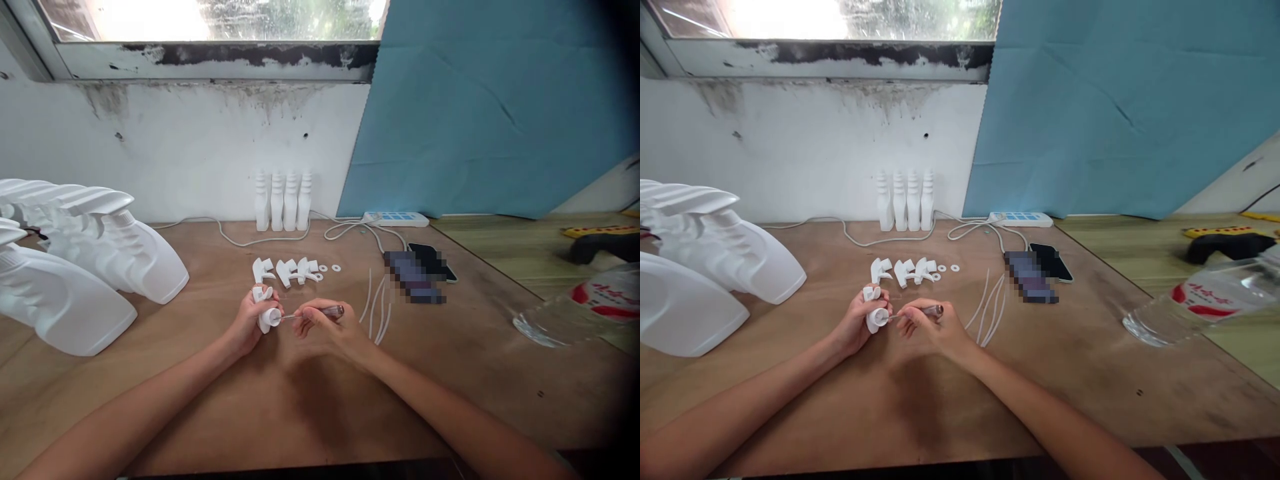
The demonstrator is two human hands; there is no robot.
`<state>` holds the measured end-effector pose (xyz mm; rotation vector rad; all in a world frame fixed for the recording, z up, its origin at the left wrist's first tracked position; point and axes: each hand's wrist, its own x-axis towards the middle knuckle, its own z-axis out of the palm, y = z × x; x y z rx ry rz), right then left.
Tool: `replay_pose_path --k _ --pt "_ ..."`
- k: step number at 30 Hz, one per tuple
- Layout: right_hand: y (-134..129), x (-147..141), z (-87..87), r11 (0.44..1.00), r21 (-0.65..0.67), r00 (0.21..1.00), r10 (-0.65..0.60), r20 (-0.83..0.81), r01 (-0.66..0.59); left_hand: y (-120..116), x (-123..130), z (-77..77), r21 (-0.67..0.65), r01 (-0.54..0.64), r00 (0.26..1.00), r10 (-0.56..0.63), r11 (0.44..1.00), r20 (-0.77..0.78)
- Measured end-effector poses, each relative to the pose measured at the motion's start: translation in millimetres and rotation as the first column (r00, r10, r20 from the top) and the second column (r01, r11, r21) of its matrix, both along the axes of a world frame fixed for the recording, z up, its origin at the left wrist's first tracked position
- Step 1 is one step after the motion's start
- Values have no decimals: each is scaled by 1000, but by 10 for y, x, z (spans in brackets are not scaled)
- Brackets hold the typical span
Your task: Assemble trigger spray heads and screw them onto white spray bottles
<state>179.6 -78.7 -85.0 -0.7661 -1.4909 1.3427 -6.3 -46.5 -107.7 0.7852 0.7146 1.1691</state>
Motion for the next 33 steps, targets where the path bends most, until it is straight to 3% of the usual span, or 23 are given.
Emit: replay_pose_path --k 7,9,11,13,16,19,21,24,28,31,33 --pt "13 -43 -35 999 -32 994 34 -104 -38 31 -26 20 -98 27 996 -19 995 89" --pt "9 -56 -75 997 37 997 62 -41 -61 37 -29 31 -117 36 993 -22 992 115" --pt "5 -53 -96 978 191 993 70 92 -86 43 -32 31 -127 49 990 -31 991 141" --pt "5 -35 -88 903 409 969 34 245 -135 47 -32 22 -133 68 987 -46 989 156" --pt "18 6 -48 705 653 902 -44 429 -276 46 -26 7 -143 103 986 -83 984 146" --pt "37 37 -22 558 725 829 -112 547 -403 36 -15 8 -138 115 987 -98 984 125" --pt "43 50 -16 526 725 798 -137 588 -444 31 -8 21 -130 111 989 -96 985 116" --pt "37 63 0 579 696 814 -92 573 -424 32 -6 42 -115 119 989 -108 986 101" --pt "44 112 46 741 610 910 2 414 -279 63 -45 49 -82 94 994 -89 992 63" --pt "112 212 69 821 557 930 -96 355 -128 111 -110 57 -40 62 996 -59 997 73" --pt "196 308 73 827 562 919 -224 324 3 156 -167 76 -5 34 996 -34 999 85"
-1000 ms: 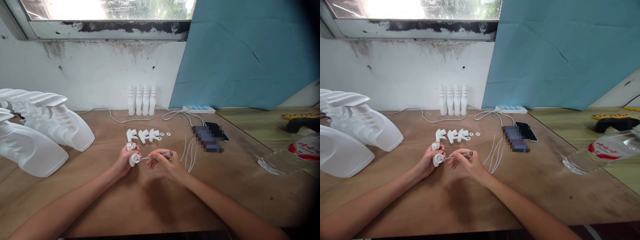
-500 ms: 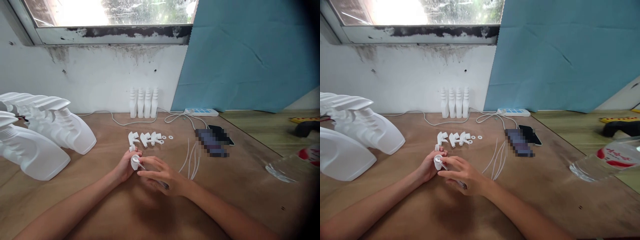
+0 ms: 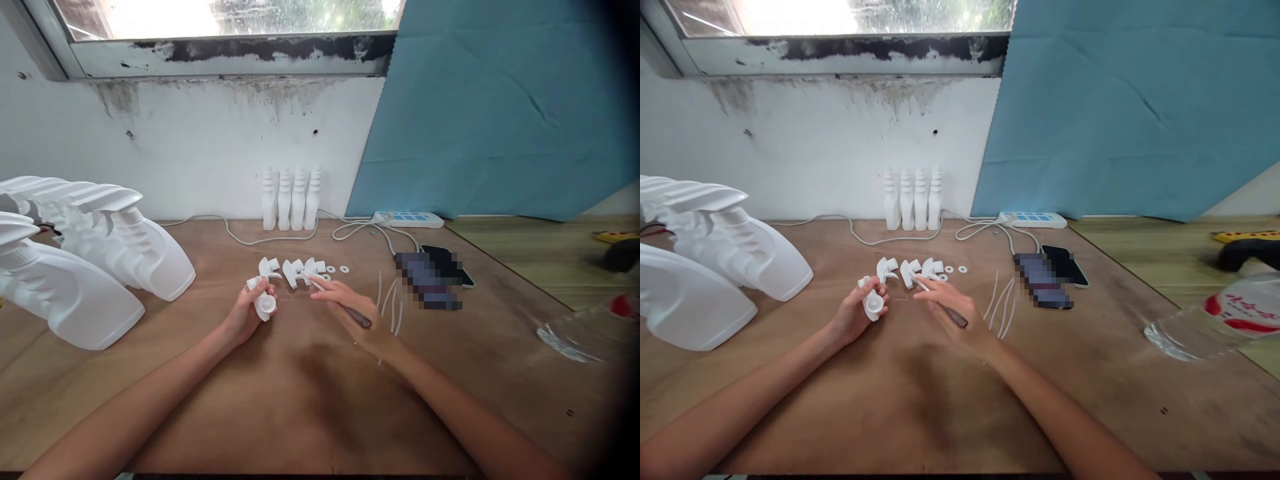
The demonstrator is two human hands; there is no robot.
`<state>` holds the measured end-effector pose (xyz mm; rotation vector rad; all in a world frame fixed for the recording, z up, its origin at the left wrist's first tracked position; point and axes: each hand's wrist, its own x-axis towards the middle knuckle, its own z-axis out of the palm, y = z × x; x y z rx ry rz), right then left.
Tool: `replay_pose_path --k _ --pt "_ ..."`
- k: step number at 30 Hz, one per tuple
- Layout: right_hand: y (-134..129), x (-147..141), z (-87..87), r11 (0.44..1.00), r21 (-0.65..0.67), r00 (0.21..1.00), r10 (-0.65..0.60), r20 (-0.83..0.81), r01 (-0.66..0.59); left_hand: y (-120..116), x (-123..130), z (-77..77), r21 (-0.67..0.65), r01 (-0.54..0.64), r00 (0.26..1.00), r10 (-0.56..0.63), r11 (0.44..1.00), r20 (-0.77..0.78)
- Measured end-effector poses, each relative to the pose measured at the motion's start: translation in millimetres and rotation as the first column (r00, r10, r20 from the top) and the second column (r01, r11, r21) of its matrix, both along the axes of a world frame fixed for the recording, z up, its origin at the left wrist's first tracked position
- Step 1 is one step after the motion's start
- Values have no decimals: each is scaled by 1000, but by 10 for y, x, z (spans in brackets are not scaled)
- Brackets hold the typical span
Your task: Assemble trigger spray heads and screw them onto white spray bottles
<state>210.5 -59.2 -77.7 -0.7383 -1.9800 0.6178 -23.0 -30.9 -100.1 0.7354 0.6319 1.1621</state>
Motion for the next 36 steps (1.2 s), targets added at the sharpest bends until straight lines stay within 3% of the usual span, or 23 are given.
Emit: replay_pose_path --k 3,6,9,12,18,22,29,33,36 --pt "159 164 -8 976 -16 974 -218 -58 218 99 -114 32 73 -100 991 106 992 -85" --pt "316 324 -35 904 -160 903 -416 -108 398 234 -275 27 155 -196 960 222 968 -170" --pt "445 457 -92 841 -315 859 -496 -124 440 376 -460 -23 229 -265 922 316 937 -223" --pt "538 543 -162 825 -400 861 -488 -145 400 487 -605 -81 349 -289 851 406 891 -333" --pt "598 607 -217 813 -495 852 -467 -237 308 575 -679 -126 591 -150 615 543 793 -572" --pt "595 623 -199 805 -507 807 -504 -308 309 604 -688 -174 652 -27 454 591 757 -667" --pt "567 585 -163 802 -520 778 -516 -358 292 610 -703 -254 649 180 352 568 739 -744" --pt "542 559 -156 806 -527 781 -504 -368 271 418 -653 -97 674 240 265 621 698 -738" --pt "534 550 -157 811 -524 778 -498 -384 261 100 -678 182 798 258 137 797 545 -588"
